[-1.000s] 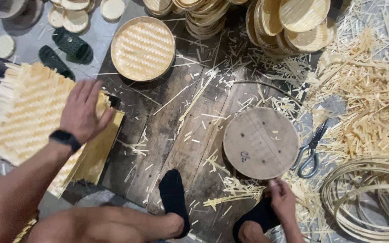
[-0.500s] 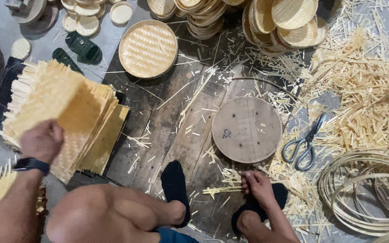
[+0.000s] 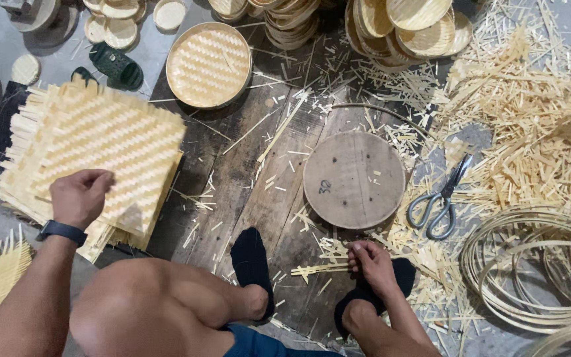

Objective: The person assembles a bamboo steamer by placing a woven mat onto a circular frame, pressing it into place using a wooden block, and trimming the excess bamboo with shears.

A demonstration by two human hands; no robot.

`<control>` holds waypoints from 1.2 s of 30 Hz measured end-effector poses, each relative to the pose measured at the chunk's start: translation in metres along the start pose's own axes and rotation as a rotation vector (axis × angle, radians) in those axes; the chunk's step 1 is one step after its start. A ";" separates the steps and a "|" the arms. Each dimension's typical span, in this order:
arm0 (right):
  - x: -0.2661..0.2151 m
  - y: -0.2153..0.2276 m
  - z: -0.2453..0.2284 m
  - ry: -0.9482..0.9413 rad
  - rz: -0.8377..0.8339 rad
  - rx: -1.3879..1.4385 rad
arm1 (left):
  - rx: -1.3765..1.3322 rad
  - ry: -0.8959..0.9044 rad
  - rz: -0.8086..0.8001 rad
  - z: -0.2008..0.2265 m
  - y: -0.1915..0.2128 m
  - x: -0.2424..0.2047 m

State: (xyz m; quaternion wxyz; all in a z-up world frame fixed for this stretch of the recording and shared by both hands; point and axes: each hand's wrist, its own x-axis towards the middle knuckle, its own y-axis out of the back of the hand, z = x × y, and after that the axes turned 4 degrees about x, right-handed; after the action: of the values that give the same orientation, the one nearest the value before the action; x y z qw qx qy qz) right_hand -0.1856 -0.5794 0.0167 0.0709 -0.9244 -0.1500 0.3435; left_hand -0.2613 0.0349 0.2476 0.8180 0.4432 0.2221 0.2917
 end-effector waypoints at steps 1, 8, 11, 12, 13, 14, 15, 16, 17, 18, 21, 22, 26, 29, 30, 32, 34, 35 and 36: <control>0.000 -0.001 -0.003 0.008 0.016 -0.038 | 0.151 -0.043 0.034 0.001 0.004 0.000; 0.004 -0.006 -0.003 -0.015 0.043 -0.140 | 0.748 -0.251 -0.003 0.006 -0.069 0.000; 0.008 -0.002 0.000 0.016 0.008 -0.077 | 0.679 -0.367 0.020 0.016 -0.073 -0.011; 0.007 0.000 0.003 0.029 -0.003 -0.043 | 0.621 -0.363 -0.010 0.026 -0.065 -0.017; 0.005 0.001 0.006 0.027 0.003 -0.033 | 0.667 -0.353 0.051 0.041 -0.052 -0.022; 0.001 0.003 0.010 0.026 0.017 -0.020 | 0.710 -0.351 0.110 0.059 -0.035 -0.025; -0.002 0.005 0.013 0.026 0.030 -0.007 | 0.741 -0.408 0.145 0.080 -0.019 -0.031; -0.001 0.006 0.011 0.042 0.076 -0.017 | 0.771 -0.471 0.179 0.105 -0.003 -0.034; 0.001 0.007 0.006 0.058 0.123 -0.028 | 0.723 -0.602 0.202 0.131 0.010 -0.039; -0.001 0.009 0.002 0.074 0.170 -0.040 | 0.669 -0.731 0.226 0.154 0.014 -0.046; -0.005 0.020 -0.024 0.138 0.310 0.116 | 0.505 -1.037 0.049 0.221 -0.021 -0.061; -0.007 0.024 -0.035 0.190 0.243 0.244 | 0.436 -1.172 -0.031 0.236 -0.042 -0.066; -0.010 0.043 -0.086 0.185 0.140 0.669 | 0.358 -1.567 -0.340 0.266 -0.177 -0.107; 0.003 0.051 -0.110 0.112 0.243 0.560 | 0.502 -1.677 -0.426 0.250 -0.257 -0.136; 0.008 0.055 -0.114 0.095 0.285 0.460 | 0.556 -1.664 -0.482 0.239 -0.275 -0.145; 0.019 0.061 -0.118 0.067 0.344 0.265 | 0.483 -1.628 -0.502 0.223 -0.304 -0.143; 0.029 0.065 -0.120 0.026 0.396 0.116 | 0.233 -1.560 -0.432 0.209 -0.318 -0.129; 0.032 0.066 -0.120 0.002 0.423 0.064 | 0.382 -1.246 -0.638 0.206 -0.323 -0.116; 0.036 0.067 -0.119 -0.018 0.449 0.012 | 0.517 -0.919 -0.820 0.209 -0.331 -0.097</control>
State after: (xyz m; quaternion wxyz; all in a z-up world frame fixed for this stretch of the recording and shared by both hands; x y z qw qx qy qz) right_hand -0.0664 -0.6340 0.0693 -0.0031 -0.9311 0.0611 0.3596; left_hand -0.1099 -0.2996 0.0812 0.7414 0.5841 0.0642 -0.3240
